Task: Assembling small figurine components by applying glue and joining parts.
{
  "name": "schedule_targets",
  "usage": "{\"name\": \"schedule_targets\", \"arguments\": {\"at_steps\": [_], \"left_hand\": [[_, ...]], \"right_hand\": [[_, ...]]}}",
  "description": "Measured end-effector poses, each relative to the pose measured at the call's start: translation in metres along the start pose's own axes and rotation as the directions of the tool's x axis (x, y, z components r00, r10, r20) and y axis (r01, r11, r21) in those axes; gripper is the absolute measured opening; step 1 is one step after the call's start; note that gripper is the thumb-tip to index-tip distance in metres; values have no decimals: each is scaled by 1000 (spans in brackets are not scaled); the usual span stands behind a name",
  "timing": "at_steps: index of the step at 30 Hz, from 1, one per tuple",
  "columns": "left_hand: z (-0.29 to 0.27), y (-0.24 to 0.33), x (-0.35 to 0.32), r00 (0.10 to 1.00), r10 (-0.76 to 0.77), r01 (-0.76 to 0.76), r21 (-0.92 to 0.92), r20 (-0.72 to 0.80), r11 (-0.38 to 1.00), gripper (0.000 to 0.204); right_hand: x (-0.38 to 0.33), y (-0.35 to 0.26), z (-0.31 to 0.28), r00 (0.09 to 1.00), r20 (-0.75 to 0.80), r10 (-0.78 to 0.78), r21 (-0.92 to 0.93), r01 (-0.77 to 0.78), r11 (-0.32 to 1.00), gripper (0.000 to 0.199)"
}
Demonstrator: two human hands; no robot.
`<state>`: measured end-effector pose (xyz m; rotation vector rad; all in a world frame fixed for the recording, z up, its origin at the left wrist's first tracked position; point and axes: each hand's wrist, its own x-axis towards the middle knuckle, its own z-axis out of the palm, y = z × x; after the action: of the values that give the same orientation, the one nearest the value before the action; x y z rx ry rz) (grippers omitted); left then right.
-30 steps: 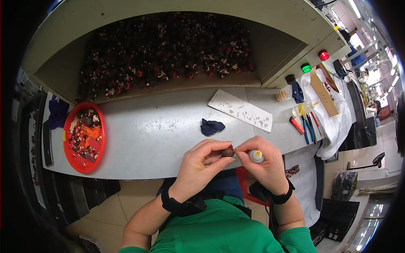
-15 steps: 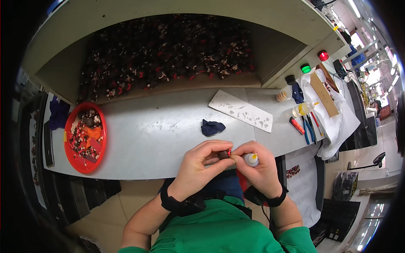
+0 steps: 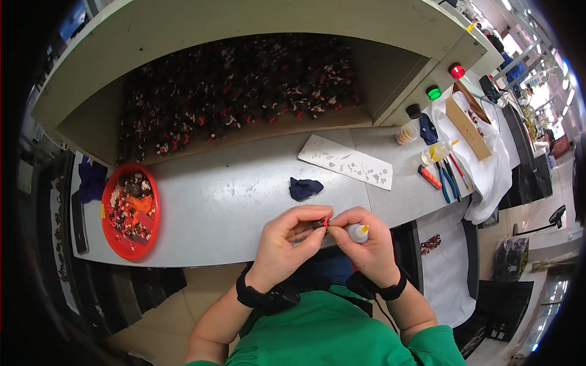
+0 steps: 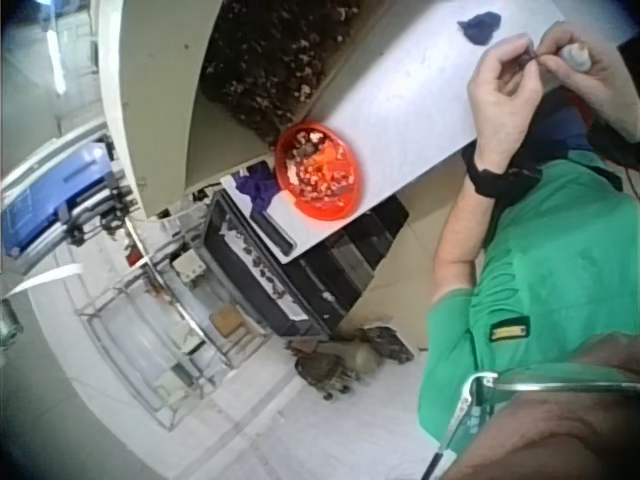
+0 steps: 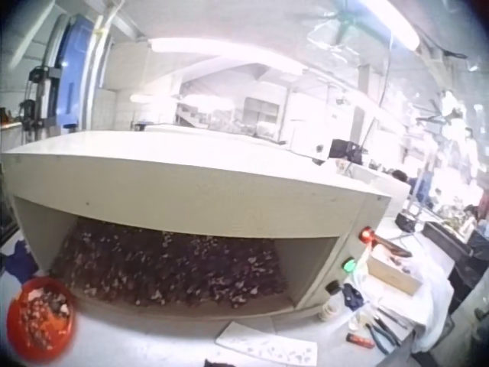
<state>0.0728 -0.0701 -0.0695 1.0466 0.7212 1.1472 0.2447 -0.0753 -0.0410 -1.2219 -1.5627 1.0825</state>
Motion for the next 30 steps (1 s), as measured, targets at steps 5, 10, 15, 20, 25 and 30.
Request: {"name": "schedule_targets", "arguments": {"at_steps": [5, 10, 15, 20, 25, 30], "left_hand": [[0, 1, -1, 999, 32, -33, -10, -2, 999, 29], [-1, -1, -1, 998, 57, -57, -28, 4, 998, 29], [-5, -4, 0, 994, 108, -107, -68, 21, 992, 28], [-3, -1, 1, 998, 52, -55, -67, -33, 996, 22], [-8, -4, -1, 999, 42, -43, -149, -14, 988, 27], [-6, 0, 0, 999, 23, -27, -164, -22, 986, 31]], "right_hand": [[0, 2, 3, 998, -5, -68, 21, 68, 997, 12], [-3, 6, 4, 999, 22, -26, 105, 24, 994, 11], [-3, 11, 8, 999, -40, 18, 276, -7, 961, 12], [1, 11, 3, 999, -30, 13, 262, -5, 965, 10], [0, 15, 2, 999, -38, -28, 210, 35, 977, 9], [-1, 18, 3, 999, -49, -4, 213, 14, 977, 9]]}}
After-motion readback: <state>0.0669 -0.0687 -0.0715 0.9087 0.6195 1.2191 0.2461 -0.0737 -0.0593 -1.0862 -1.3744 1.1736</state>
